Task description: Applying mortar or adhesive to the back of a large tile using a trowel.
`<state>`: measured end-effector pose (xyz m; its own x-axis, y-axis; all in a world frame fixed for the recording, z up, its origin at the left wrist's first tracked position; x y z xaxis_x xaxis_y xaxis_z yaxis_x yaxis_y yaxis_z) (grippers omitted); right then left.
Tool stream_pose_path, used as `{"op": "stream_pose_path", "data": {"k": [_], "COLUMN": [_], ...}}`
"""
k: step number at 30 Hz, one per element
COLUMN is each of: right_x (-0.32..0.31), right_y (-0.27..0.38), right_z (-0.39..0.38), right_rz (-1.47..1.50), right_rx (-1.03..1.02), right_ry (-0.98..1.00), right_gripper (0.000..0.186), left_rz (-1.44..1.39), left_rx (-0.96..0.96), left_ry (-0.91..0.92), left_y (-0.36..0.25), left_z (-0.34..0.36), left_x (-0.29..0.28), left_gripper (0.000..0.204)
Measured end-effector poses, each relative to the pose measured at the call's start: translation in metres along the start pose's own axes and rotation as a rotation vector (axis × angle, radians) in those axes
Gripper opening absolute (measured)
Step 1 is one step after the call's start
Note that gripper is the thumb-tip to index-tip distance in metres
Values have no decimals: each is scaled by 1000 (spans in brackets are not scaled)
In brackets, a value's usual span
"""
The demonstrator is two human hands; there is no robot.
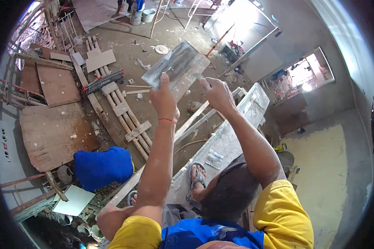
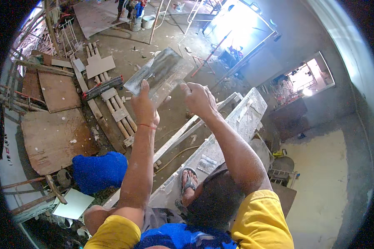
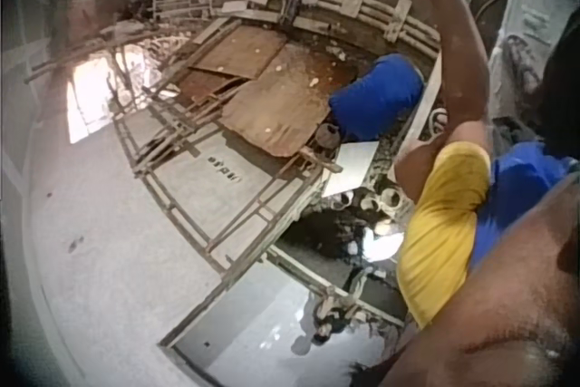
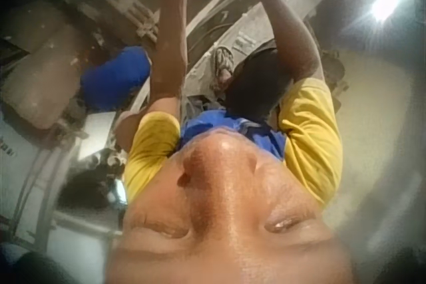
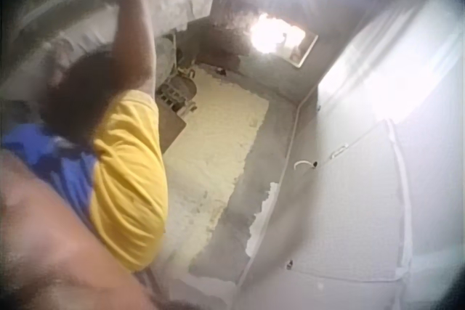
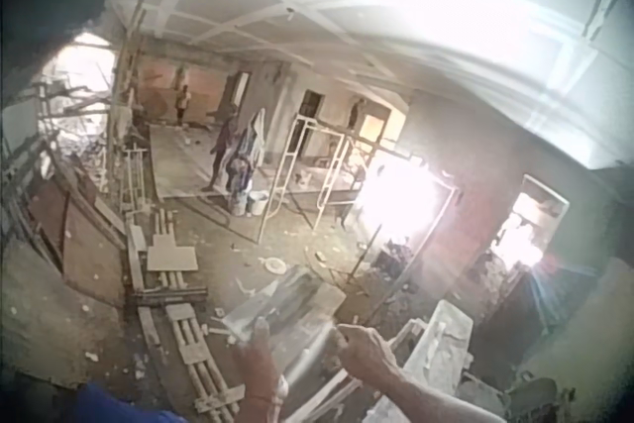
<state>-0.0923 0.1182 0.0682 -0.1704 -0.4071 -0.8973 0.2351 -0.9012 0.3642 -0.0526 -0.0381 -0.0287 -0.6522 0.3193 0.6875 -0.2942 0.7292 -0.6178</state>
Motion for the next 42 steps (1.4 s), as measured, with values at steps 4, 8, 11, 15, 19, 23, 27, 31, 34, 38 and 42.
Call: {"op": "stream_pose_path", "data": {"k": [4,8,11,15,19,23,27,31,34,38,42], "right_x": [10,0,5,-2,5,-7,-2,-1,-4,-4,3], "right_y": [0,0,7,1,3,-6,4,-5,0,2,-7], "right_z": [-7,1,-8,0,-10,2,-10,-4,-9,-7,-5], "right_rz": [17,-12,9,-24,42,17,-11,-13,-4,13,5], "right_rx": [-96,-3,-38,-24,-49,-16,-18,10,-17,28,-63], "right_ry": [9,4,95,-5,50,-35,72,69,61,100,-20], "right_gripper": [46,47,45,45,45,43,42,43,44,48,47], "left_rz": [-14,-48,-1,2,28,-7,9,5,8,-10,-4], "left_rx": [11,-40,-27,-33,-44,-35,-22,2,-29,-9,11], "left_ry": [40,-36,-6,-5,-11,21,-13,9,-20,-17,-27], "left_y": [-4,-5,-9,-3,-7,-11,-12,-8,-7,-4,-2], "left_z": [-2,-7,-8,-4,-7,-13,-9,-7,-9,-3,-2], "left_x": [1,2,4,4,2,6,2,3,5,-1,0], "left_gripper": [39,46,41,42,42,42,41,39,39,39,40]}}
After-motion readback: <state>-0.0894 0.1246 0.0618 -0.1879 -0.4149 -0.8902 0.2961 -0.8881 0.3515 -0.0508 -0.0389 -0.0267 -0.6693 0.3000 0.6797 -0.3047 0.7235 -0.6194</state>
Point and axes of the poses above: each hand's wrist, its own z-axis towards the middle knuckle, its own x-axis out of the palm, y = z × x, the point moved 5 cm from there along z, towards the middle knuckle, and after that the axes turned 14 degrees about -y, right-handed, at the moved point
